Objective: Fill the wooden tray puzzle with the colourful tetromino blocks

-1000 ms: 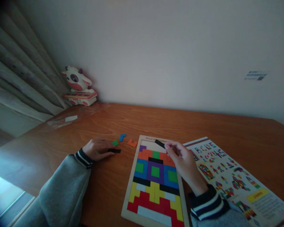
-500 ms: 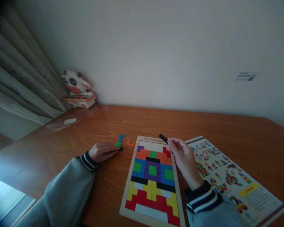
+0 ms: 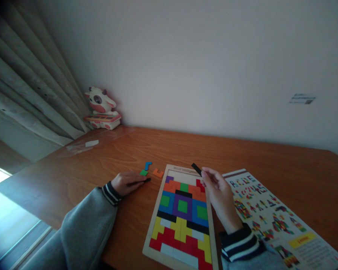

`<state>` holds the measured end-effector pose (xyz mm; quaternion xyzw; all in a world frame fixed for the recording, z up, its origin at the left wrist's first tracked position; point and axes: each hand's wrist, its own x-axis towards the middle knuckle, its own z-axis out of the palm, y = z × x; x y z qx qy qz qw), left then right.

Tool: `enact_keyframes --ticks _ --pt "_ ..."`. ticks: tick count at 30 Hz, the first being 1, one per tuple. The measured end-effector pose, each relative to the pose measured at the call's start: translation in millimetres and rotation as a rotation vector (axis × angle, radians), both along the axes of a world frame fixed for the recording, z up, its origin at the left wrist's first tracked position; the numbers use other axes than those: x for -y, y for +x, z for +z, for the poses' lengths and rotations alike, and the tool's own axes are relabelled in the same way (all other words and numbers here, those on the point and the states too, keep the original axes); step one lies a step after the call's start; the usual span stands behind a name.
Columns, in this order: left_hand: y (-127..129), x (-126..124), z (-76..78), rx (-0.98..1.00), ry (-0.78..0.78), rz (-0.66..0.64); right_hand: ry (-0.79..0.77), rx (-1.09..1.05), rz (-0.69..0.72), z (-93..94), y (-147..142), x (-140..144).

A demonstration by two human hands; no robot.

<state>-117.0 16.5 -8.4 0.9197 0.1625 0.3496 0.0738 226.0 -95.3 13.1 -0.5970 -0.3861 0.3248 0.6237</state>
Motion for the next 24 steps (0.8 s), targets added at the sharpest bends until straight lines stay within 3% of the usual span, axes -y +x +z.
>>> enact_keyframes --ticks 4,7,10,12,15,18,24 --pt "5.7 5.2 -2.4 0.020 0.016 -0.020 -0.020 -0.025 0.024 -4.3 1.6 0.5" --pt "17.7 13.1 1.5 0.065 -0.070 0.030 -0.057 -0.049 0.082 -5.6 0.8 2.2" --pt "40.2 23.1 7.3 0.188 -0.248 0.175 -0.079 0.014 0.259 0.2 -5.8 5.8" --pt "58.8 28.4 9.4 0.290 -0.335 0.200 -0.093 0.076 0.396 6.8 -12.9 9.2" --pt "85.6 32.4 10.4 0.318 -0.394 0.109 -0.100 0.155 0.494 13.8 -22.6 13.4" --pt "106.0 34.5 11.4 0.294 -0.412 -0.001 -0.109 0.224 0.503 14.4 -26.9 14.8" --pt "123.8 38.7 13.0 0.314 -0.378 -0.096 -0.116 0.260 0.518 14.7 -26.1 13.4"
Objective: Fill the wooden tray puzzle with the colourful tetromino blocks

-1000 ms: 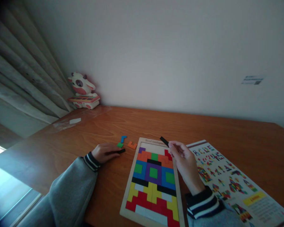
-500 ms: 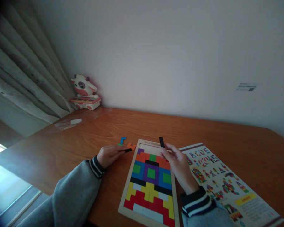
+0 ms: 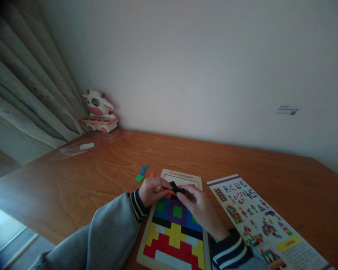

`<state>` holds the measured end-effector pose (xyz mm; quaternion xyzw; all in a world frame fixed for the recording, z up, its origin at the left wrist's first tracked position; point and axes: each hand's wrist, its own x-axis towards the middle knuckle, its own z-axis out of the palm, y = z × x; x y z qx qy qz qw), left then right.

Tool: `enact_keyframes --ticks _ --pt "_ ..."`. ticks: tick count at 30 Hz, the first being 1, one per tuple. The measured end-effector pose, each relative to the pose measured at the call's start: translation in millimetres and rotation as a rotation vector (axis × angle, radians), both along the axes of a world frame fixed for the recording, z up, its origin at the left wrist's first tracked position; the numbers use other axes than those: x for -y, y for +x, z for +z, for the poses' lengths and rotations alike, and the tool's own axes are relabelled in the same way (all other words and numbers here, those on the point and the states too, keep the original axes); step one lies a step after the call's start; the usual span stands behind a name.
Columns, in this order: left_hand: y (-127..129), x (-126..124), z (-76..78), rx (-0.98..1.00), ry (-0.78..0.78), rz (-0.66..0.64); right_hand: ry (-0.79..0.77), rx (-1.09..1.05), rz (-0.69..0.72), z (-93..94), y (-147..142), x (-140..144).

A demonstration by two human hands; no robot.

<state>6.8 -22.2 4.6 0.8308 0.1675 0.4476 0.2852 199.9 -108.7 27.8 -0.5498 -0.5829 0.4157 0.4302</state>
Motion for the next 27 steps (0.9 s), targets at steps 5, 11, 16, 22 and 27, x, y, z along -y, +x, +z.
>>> enact_keyframes --ticks 5,11,16,22,27 --pt "-25.2 -27.6 1.0 -0.144 0.190 0.081 0.000 -0.025 -0.122 -5.6 6.4 -2.2" --pt "-91.6 -78.8 -3.0 -0.457 0.333 0.158 0.070 -0.013 -0.299 -18.3 21.2 -8.0" --pt "-123.3 -89.9 -7.7 -0.502 0.293 0.150 0.059 -0.006 -0.361 -17.8 24.2 -9.4" --pt "-129.4 -88.7 -8.8 -0.489 0.276 0.192 0.060 -0.016 -0.396 -12.6 23.1 -8.9" --pt "-130.2 -84.6 -5.6 -0.496 0.280 0.242 0.068 -0.077 -0.461 -7.3 28.4 -9.9"
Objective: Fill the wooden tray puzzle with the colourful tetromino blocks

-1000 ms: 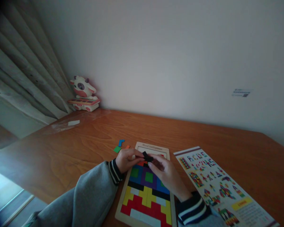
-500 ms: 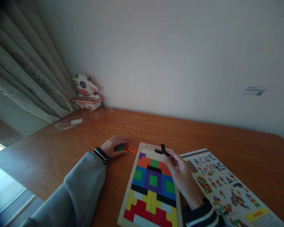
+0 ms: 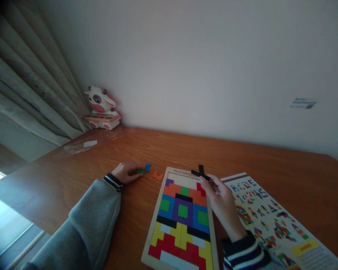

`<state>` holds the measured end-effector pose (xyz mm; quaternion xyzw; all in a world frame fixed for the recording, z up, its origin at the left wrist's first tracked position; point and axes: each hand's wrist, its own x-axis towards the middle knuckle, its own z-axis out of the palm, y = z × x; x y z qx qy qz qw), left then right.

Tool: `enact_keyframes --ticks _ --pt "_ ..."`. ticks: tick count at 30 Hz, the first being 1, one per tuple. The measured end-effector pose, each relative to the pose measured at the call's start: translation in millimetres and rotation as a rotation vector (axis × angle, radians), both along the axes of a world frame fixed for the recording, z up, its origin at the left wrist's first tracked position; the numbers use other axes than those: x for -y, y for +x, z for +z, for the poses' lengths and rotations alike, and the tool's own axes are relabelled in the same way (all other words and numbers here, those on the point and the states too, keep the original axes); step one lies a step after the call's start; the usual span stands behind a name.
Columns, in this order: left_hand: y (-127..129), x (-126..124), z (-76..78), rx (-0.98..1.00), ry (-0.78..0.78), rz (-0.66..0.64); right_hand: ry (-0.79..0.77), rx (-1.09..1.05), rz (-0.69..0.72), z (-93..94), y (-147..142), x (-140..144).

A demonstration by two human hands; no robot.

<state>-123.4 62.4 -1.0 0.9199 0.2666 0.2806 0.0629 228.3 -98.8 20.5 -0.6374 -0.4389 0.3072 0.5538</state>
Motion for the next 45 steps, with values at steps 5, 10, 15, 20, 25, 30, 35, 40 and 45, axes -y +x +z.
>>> enact_keyframes --ticks 5,10,15,20,25,30,35,40,45 --pt "4.5 1.1 -2.2 0.055 0.029 0.014 0.022 0.039 -0.075 -9.4 13.8 -3.7" --pt "20.0 6.6 -2.3 0.130 0.055 -0.046 0.006 0.073 -0.084 -18.6 22.4 -6.4" --pt "45.2 16.8 0.4 0.307 0.035 -0.050 0.003 0.085 -0.074 -19.5 20.7 -7.6" --pt "64.3 21.0 2.5 0.389 0.001 -0.040 0.035 0.061 -0.050 -20.5 19.9 -10.2" --pt "72.2 22.1 -2.6 0.463 -0.132 -0.003 0.051 0.029 -0.055 -25.4 22.9 -12.8" --pt "92.5 18.2 -14.7 0.656 -0.454 0.049 0.050 -0.005 -0.036 -27.4 24.5 -11.6" --pt "116.8 13.4 -15.0 0.746 -0.530 0.058 0.035 0.069 -0.051 -29.3 24.5 -12.2" --pt "115.6 16.1 -6.6 0.599 -0.361 0.024 0.041 0.105 -0.068 -32.5 25.1 -13.1" --pt "111.4 19.9 -2.5 0.551 -0.320 0.023 0.026 0.112 -0.076 -30.3 23.8 -11.5"
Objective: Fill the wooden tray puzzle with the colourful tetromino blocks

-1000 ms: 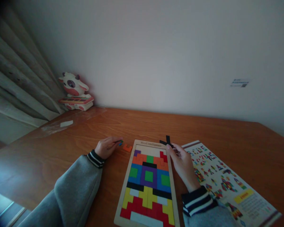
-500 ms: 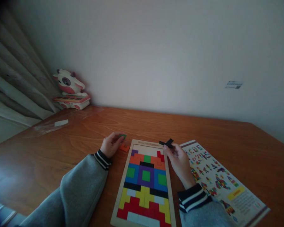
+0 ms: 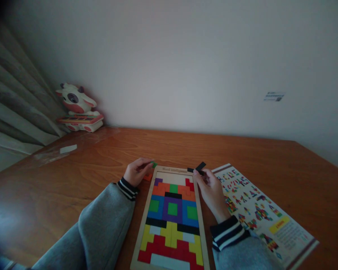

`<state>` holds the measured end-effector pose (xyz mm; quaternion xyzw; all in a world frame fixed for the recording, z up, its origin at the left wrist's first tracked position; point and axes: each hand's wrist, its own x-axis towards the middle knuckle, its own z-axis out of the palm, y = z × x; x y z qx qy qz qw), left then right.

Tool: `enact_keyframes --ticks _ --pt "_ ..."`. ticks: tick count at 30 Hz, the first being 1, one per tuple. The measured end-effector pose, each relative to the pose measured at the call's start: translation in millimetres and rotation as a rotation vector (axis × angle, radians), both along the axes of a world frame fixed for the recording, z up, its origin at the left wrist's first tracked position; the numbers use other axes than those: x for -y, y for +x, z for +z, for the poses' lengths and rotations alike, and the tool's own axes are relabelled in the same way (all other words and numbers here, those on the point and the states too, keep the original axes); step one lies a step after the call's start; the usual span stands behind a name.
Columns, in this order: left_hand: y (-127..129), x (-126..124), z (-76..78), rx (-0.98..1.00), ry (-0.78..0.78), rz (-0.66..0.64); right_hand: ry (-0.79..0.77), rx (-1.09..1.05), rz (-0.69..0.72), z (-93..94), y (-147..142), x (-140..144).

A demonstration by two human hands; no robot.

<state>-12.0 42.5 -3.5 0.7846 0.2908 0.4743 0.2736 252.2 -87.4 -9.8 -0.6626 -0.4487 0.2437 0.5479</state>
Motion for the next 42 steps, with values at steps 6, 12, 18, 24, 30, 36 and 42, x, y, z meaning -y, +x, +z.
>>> enact_keyframes --ticks 6,12,18,24,30,36,42 --pt "2.9 2.0 -7.4 -0.003 -0.221 -0.020 0.019 -0.012 -0.021 0.2 -1.8 1.2" --pt "5.6 0.8 -4.4 -0.248 -0.088 -0.031 0.029 -0.031 -0.010 -2.1 -0.6 3.3" --pt "12.5 -2.9 -6.0 -0.367 0.101 -0.056 -0.009 0.002 -0.014 -3.6 1.1 3.6" --pt "13.6 -3.7 -13.6 -0.343 0.139 -0.022 -0.021 0.000 -0.020 1.9 -2.1 4.1" --pt "9.8 -5.3 -11.9 -0.330 0.103 -0.071 -0.032 -0.007 -0.044 4.4 -2.7 3.0" --pt "1.3 0.7 4.0 -0.375 0.318 -0.101 -0.028 -0.023 -0.050 2.2 -3.0 2.1" --pt "-52.4 -23.3 7.4 -0.475 0.399 -0.086 -0.015 -0.002 -0.035 2.1 -2.7 3.1"
